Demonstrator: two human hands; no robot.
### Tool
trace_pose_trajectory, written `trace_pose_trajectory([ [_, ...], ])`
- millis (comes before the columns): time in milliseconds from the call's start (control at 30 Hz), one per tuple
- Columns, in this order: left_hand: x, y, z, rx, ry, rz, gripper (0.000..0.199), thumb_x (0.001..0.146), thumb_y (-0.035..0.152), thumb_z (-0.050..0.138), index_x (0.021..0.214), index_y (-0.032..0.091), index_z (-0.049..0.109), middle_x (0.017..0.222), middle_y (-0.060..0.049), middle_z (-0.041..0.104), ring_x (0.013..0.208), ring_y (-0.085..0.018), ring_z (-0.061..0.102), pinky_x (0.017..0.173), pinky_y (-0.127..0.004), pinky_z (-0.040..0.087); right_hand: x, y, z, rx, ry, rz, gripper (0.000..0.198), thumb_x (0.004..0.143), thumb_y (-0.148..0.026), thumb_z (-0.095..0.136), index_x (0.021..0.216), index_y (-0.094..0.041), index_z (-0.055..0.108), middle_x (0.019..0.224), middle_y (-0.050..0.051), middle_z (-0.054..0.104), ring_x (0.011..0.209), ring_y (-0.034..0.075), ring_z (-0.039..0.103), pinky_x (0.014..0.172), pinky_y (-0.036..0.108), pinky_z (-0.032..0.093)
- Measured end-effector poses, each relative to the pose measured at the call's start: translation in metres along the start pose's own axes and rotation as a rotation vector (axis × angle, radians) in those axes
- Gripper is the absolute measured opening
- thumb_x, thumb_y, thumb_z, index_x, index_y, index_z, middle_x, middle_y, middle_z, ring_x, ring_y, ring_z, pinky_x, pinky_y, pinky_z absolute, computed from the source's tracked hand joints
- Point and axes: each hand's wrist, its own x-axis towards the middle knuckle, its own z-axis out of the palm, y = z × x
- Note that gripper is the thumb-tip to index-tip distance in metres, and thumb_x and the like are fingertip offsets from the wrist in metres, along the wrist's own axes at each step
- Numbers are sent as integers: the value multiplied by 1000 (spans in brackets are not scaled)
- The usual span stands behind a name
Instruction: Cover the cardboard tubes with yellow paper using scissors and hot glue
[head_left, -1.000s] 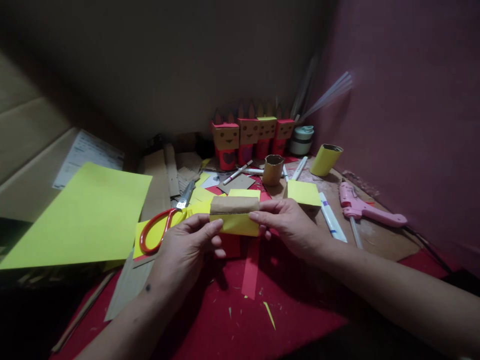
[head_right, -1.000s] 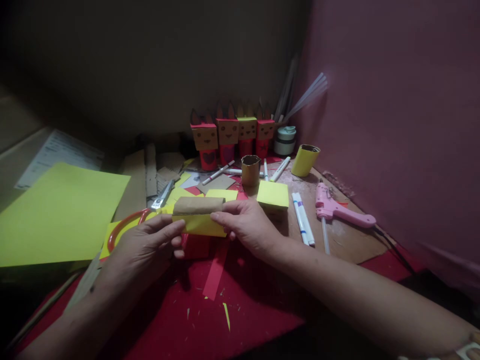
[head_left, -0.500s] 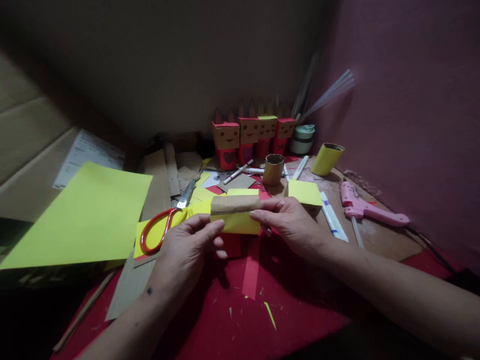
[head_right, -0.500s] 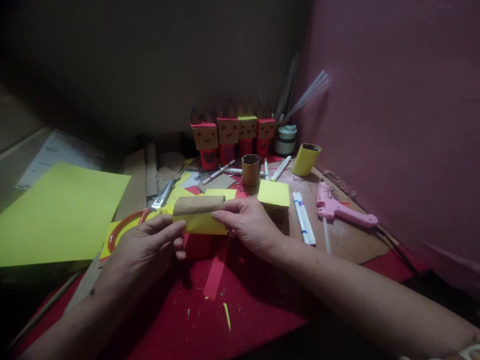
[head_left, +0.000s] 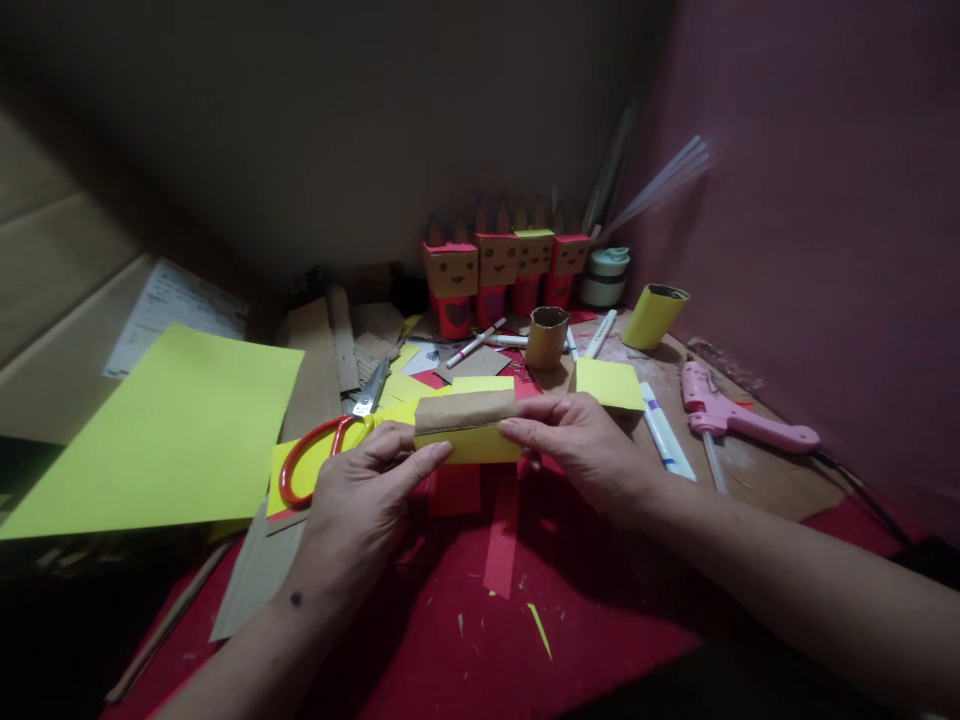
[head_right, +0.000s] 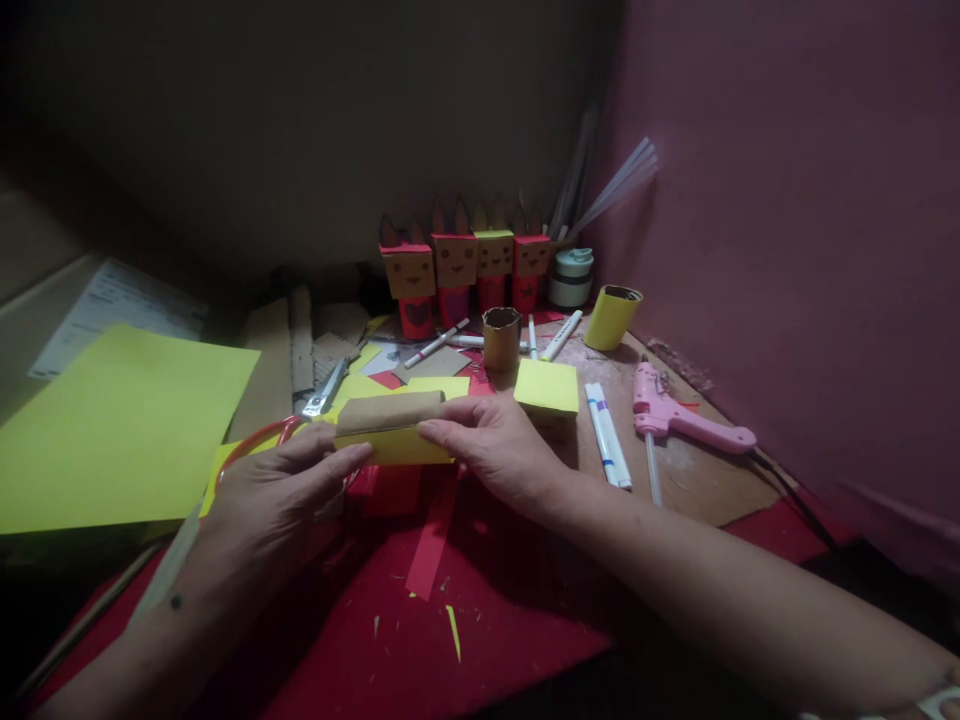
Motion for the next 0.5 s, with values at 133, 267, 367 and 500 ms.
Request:
trace_pose_trajectory([
  [133,-3,4,1,49,-16,74,23,67,38,78,80,19,76,62,1,61,52,-12,53,43,-21,40,-2,0,2,189,-161,-34,35,76,-20,75,110,-24,72,95,2,73,89,13,65,83,27,51],
  [267,-5,3,1,90,-18,152,16,69,35,77,77,21,77,64,1,60,52,-11,48,43,-20,37,-1,3,6,231,-152,-42,39,73,-17,78,111,-24,72,99,3,75,100,17,67,92,32,50],
  [367,-5,-1,1,109,-24,231,8,69,31,76,71,23,76,68,2,62,56,-10,50,44,-19,37,1,6,7,197,-109,-68,33,72,-17,78,105,-24,75,96,2,76,103,18,67,95,32,49],
  [500,-6,-2,4,68,-125,143,26,70,34,78,94,26,76,79,1,71,65,-14,60,53,-21,45,1,5,9,203,-85,-73,32,71,-17,79,102,-25,76,94,1,76,98,18,68,94,33,50],
])
